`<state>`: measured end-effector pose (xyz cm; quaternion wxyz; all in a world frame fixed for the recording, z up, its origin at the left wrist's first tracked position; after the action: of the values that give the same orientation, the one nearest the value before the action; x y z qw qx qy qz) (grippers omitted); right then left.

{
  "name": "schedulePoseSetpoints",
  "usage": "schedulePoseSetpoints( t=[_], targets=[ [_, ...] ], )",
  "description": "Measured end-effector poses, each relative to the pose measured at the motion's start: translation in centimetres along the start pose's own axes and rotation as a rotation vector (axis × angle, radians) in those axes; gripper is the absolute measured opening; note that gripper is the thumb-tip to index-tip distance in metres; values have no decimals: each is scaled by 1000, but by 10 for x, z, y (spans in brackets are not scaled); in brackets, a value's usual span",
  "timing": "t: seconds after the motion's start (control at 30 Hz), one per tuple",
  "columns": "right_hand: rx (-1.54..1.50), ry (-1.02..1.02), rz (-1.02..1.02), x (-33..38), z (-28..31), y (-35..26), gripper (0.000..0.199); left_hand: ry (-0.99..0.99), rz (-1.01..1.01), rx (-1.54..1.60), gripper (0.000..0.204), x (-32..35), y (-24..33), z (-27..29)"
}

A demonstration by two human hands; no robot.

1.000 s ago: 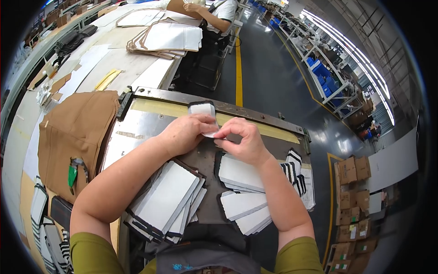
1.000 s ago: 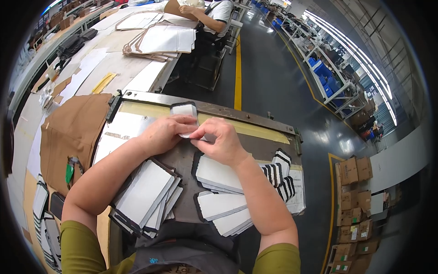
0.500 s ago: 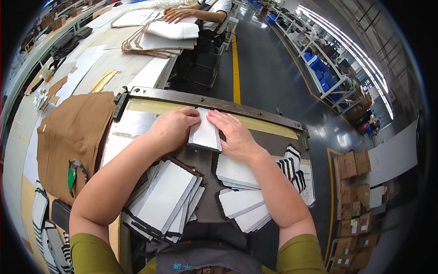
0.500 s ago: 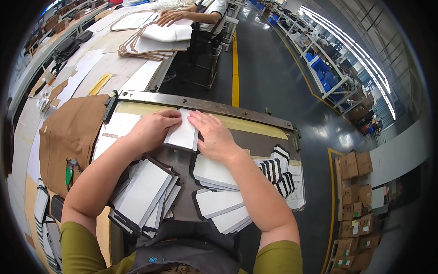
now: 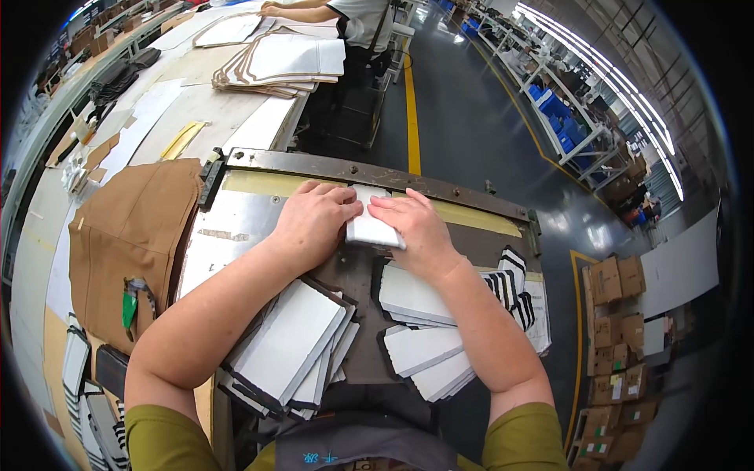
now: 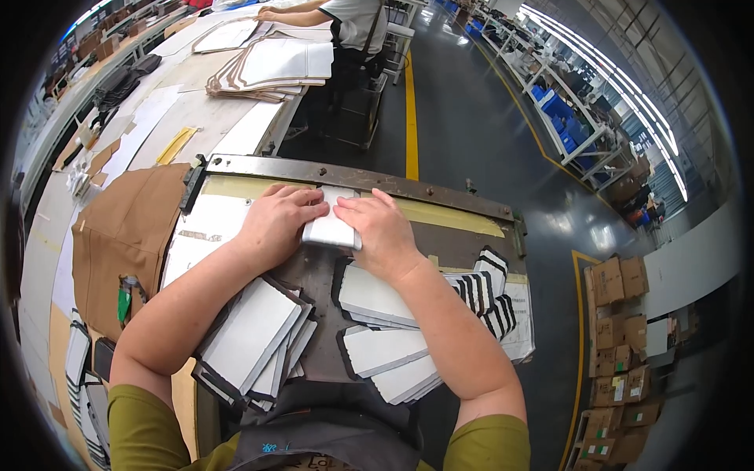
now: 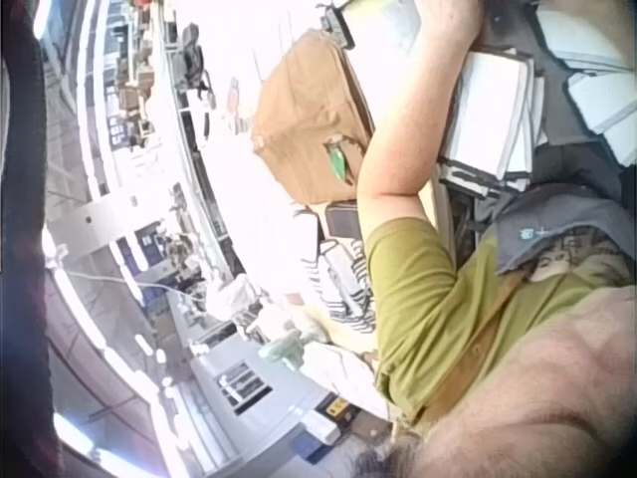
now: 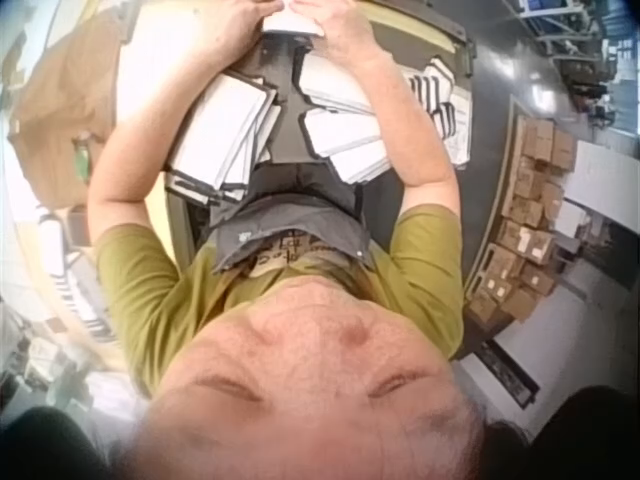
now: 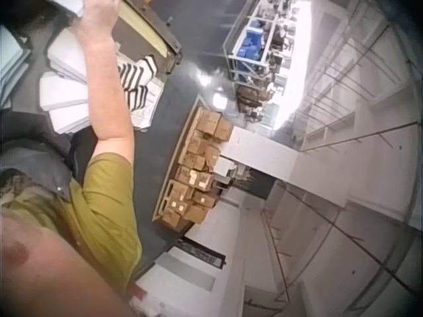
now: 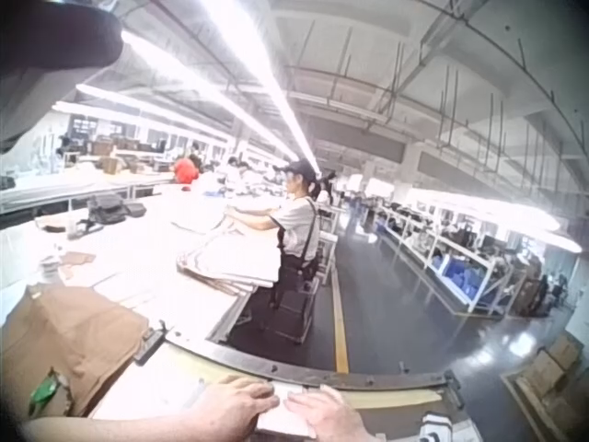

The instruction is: Layering and stacking pre-cut leather pieces with lining in a workshop environment.

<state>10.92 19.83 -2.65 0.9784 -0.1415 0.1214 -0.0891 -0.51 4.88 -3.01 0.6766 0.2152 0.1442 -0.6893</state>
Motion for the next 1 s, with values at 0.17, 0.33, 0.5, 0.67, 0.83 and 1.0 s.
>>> schedulePoseSetpoints(
  t=[0.17,0.33,0.5,0.67,0.83,1.0],
  targets=[
    [-11,63,35,0,0,2,56,5,-20,-38,30,0,0,0],
    [-20,62,48,-2,4,-8,52,33,-16,28,30,5,-4,-2],
    [-64,55,60,-3,-1,2,48,-6,-43,73,21,1,1,12],
    [-152,-2,34,-2,1,-4,39,-47,-39,86,15,4,0,12],
    [33,-47,-102,-6,18,2,36,-129,-1,87,19,0,-11,4],
    [-7,-29,-8,-9,53,-2,42,95,-254,219,34,-7,-15,50]
  ],
)
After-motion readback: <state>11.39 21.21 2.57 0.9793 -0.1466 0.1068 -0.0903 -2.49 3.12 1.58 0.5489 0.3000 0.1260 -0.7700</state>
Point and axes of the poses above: each hand's wrist, its own x-axis away from the middle knuckle, its own z-axis out of the back of the hand, y = z × x, the point moved 3 cm from there along -x, towards the middle knuckle, and after that the axes turned 15 degrees about -z, right-handed, at the moved point
